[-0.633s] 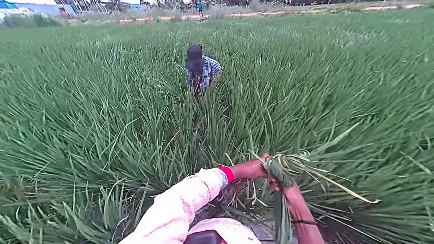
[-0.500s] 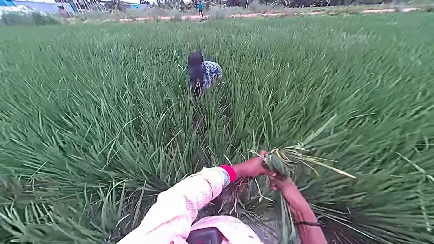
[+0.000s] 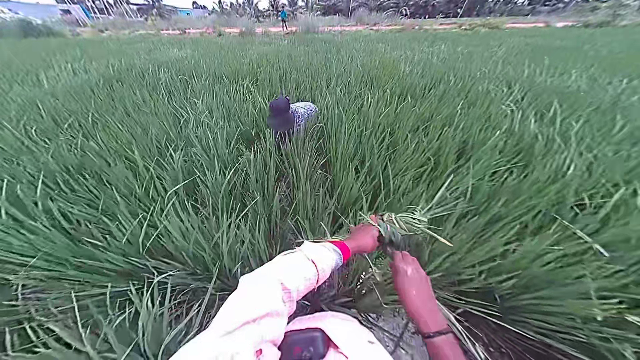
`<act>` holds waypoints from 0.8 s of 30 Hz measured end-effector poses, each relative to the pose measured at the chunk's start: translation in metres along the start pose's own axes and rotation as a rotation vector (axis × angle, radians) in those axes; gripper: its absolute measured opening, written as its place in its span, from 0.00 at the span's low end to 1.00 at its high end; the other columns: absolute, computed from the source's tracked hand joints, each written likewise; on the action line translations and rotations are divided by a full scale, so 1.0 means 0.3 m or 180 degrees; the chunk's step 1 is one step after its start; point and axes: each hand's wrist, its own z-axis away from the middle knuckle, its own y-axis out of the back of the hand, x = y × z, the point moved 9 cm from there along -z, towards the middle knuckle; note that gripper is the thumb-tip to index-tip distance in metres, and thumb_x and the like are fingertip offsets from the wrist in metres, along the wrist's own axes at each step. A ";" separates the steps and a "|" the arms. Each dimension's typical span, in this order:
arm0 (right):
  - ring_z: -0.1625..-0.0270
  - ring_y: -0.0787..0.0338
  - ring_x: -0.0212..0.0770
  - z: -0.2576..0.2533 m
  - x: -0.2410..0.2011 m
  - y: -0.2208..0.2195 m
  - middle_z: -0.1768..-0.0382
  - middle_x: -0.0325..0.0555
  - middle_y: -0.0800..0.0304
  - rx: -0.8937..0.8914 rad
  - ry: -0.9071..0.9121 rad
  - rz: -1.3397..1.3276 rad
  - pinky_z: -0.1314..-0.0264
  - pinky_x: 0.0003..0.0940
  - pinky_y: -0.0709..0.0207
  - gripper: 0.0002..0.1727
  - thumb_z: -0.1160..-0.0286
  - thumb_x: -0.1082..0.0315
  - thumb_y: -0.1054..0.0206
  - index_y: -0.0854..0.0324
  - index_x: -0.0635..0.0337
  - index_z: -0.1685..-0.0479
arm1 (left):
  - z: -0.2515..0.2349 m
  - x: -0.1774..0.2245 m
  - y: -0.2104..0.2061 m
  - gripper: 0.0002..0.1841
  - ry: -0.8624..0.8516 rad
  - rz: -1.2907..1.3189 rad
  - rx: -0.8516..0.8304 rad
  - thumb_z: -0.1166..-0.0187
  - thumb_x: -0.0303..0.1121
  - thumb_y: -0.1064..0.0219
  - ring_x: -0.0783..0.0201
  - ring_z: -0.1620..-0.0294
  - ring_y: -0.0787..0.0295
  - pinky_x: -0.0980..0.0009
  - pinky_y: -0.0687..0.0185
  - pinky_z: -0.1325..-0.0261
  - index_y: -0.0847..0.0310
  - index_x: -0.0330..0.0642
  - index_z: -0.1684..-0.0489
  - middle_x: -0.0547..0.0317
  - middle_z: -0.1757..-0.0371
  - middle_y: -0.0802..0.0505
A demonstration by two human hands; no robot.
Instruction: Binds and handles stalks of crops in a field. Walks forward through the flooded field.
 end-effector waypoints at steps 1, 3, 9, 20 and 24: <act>0.40 0.12 0.75 0.002 -0.018 0.005 0.50 0.77 0.12 0.0053 0.0224 0.0212 0.47 0.63 0.17 0.12 0.21 0.76 0.34 0.16 0.80 0.49 | 0.009 0.001 -0.018 0.24 -0.0036 -0.0188 -0.0007 0.11 0.26 0.48 0.33 0.12 0.39 0.31 0.53 0.15 0.35 0.23 0.18 0.28 0.18 0.27; 0.40 0.13 0.74 0.006 -0.056 -0.015 0.50 0.73 0.11 0.0056 0.0732 0.0530 0.44 0.62 0.19 0.08 0.25 0.78 0.32 0.13 0.78 0.55 | 0.012 0.004 -0.073 0.24 -0.0215 -0.0584 -0.0003 0.12 0.24 0.46 0.29 0.12 0.43 0.26 0.58 0.15 0.35 0.24 0.17 0.27 0.17 0.28; 0.20 0.24 0.72 -0.008 -0.010 -0.129 0.22 0.75 0.27 -0.0805 0.1515 0.0230 0.17 0.63 0.35 0.18 0.17 0.69 0.36 0.18 0.79 0.40 | -0.024 -0.016 -0.166 0.17 -0.0932 -0.1365 -0.0298 0.13 0.20 0.47 0.32 0.20 0.28 0.31 0.47 0.17 0.23 0.23 0.31 0.30 0.25 0.19; 0.65 0.17 0.36 -0.175 0.199 0.000 0.66 0.50 0.14 -0.1091 0.0834 -0.1674 0.56 0.35 0.23 0.12 0.15 0.69 0.39 0.16 0.72 0.54 | 0.024 0.055 -0.127 0.39 -0.1891 -0.0442 -0.0098 0.23 0.18 0.35 0.37 0.18 0.28 0.48 0.59 0.07 0.50 0.26 0.09 0.27 0.22 0.22; 0.57 0.14 0.13 -0.122 0.234 -0.011 0.59 0.29 0.10 -0.0512 0.0041 -0.4025 0.49 0.10 0.20 0.13 0.17 0.79 0.50 0.21 0.65 0.46 | 0.069 0.126 -0.038 0.44 -0.2253 0.0629 0.0106 0.32 0.09 0.34 0.34 0.16 0.30 0.48 0.46 0.10 0.51 0.25 0.09 0.24 0.20 0.25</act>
